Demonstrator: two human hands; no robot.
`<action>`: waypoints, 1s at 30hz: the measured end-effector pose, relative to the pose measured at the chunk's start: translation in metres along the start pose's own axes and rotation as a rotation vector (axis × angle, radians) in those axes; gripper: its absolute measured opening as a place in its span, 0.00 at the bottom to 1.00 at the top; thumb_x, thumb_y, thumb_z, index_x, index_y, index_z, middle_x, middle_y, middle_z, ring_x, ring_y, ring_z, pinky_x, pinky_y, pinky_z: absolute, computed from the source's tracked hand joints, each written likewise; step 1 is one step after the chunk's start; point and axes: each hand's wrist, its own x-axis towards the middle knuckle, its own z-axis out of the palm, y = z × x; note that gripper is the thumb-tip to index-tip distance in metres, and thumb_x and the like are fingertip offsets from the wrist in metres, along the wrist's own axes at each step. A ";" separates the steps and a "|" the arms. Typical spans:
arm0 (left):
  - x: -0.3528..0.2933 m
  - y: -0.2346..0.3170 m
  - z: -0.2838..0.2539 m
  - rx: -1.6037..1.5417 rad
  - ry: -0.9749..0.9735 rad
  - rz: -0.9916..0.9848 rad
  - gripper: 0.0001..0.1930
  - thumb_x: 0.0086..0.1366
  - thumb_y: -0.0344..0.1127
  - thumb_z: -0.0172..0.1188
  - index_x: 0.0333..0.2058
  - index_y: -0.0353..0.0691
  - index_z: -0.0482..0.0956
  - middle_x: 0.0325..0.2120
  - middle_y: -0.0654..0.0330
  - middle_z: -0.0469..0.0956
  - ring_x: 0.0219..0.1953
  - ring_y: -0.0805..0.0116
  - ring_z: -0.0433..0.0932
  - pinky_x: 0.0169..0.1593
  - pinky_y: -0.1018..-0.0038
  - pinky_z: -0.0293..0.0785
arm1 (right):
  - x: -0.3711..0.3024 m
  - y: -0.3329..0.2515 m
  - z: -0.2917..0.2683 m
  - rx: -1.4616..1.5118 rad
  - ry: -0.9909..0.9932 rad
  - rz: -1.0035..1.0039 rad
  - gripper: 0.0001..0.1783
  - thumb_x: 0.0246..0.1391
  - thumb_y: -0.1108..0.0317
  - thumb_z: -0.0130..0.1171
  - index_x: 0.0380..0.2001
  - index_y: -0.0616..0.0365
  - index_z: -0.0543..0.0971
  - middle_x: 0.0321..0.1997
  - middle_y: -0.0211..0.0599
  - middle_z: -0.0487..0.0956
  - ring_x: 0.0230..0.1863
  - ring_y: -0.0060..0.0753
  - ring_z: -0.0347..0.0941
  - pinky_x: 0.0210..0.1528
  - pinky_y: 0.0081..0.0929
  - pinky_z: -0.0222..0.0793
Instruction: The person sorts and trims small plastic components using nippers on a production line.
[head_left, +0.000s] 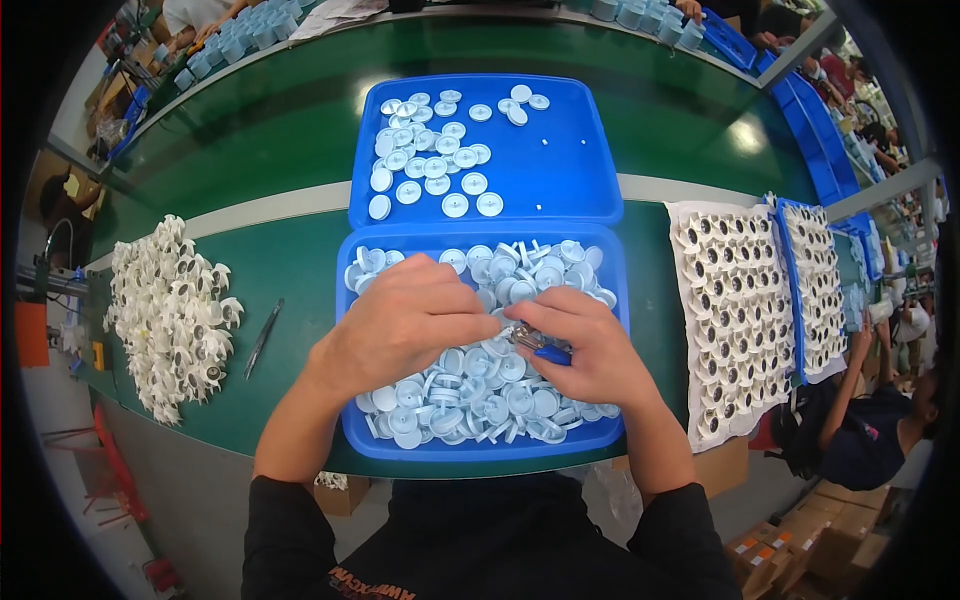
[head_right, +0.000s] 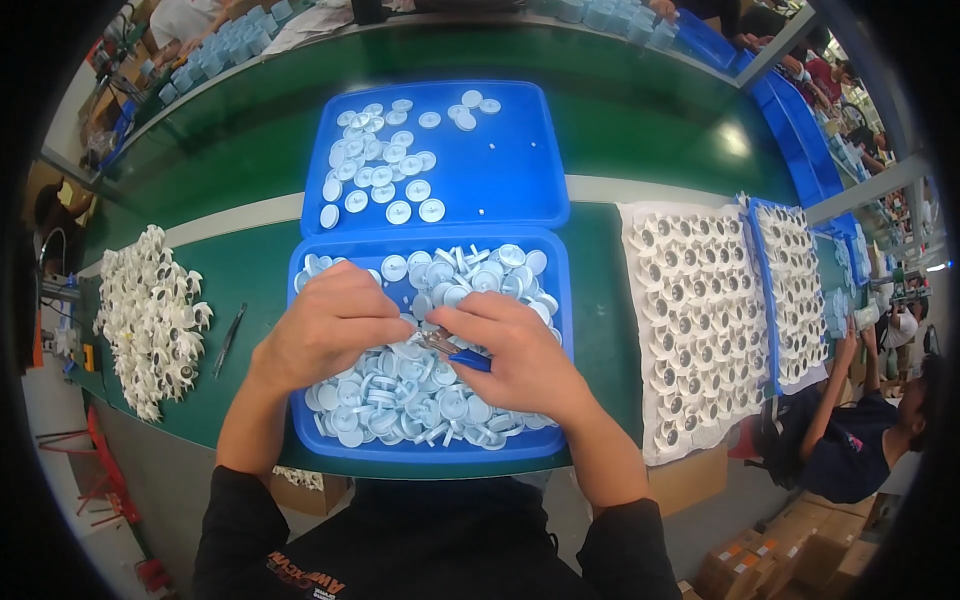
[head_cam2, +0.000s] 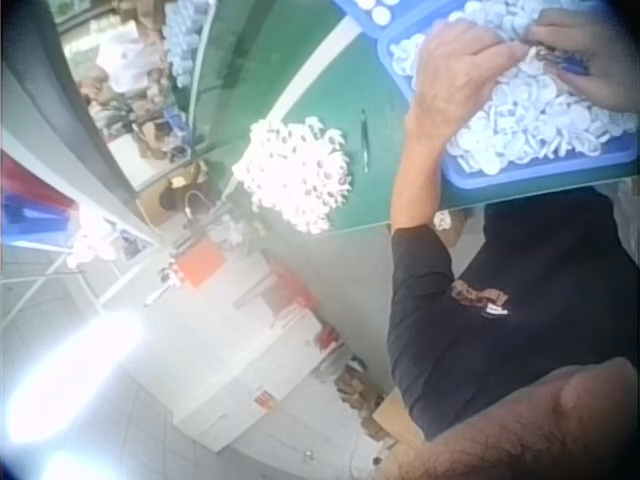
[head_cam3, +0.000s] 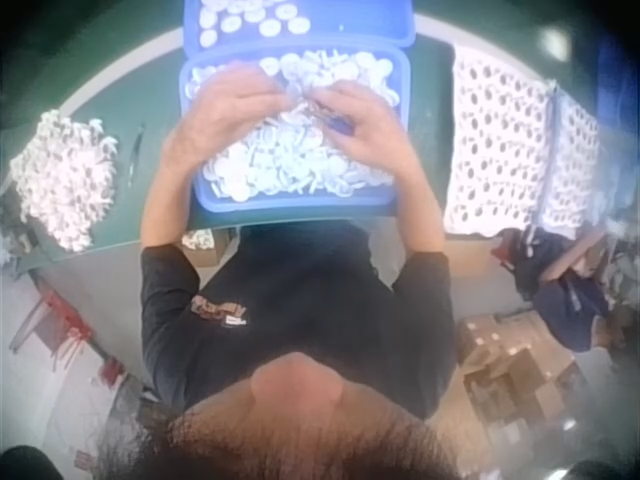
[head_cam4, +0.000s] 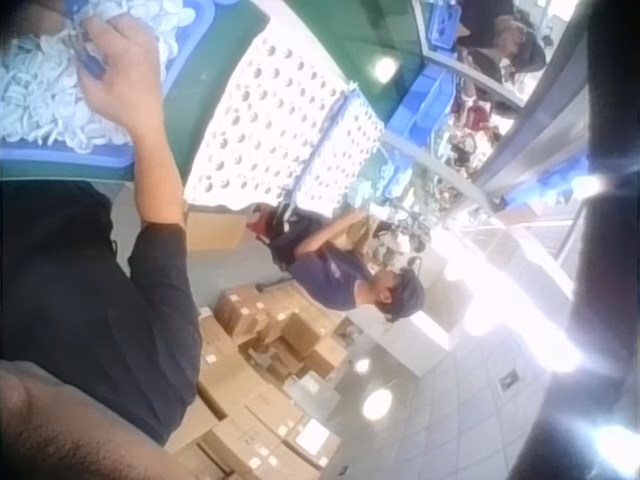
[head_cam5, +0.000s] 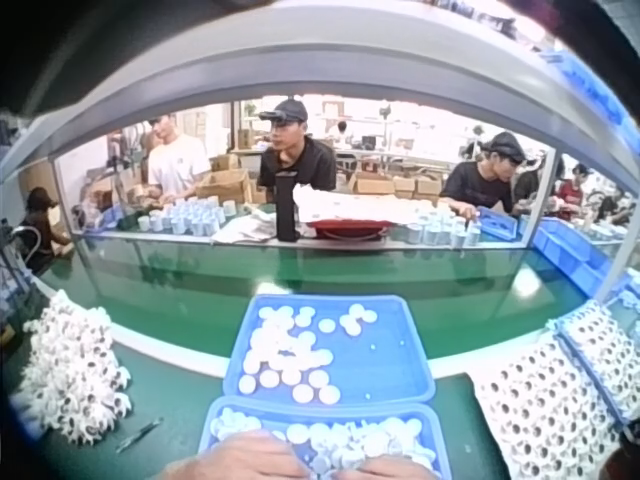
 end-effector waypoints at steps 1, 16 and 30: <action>0.000 0.000 -0.001 0.000 -0.008 -0.001 0.14 0.53 0.21 0.70 0.40 0.40 0.88 0.34 0.63 0.85 0.37 0.61 0.81 0.43 0.64 0.72 | 0.000 0.000 0.000 -0.021 0.000 0.003 0.27 0.48 0.73 0.75 0.55 0.56 0.84 0.44 0.41 0.81 0.44 0.50 0.80 0.47 0.41 0.75; -0.013 -0.021 -0.008 0.056 -0.157 -0.233 0.13 0.61 0.24 0.71 0.45 0.37 0.87 0.39 0.58 0.85 0.43 0.55 0.82 0.46 0.63 0.74 | 0.000 -0.002 0.004 -0.238 0.075 0.035 0.26 0.48 0.74 0.76 0.53 0.55 0.84 0.34 0.38 0.80 0.33 0.47 0.80 0.34 0.38 0.74; -0.017 -0.036 0.040 0.462 -0.058 -0.505 0.17 0.57 0.36 0.78 0.42 0.37 0.85 0.41 0.57 0.84 0.46 0.53 0.83 0.51 0.60 0.78 | -0.002 -0.005 0.000 -0.356 0.068 0.107 0.32 0.46 0.70 0.75 0.59 0.51 0.82 0.41 0.35 0.76 0.44 0.42 0.76 0.48 0.39 0.67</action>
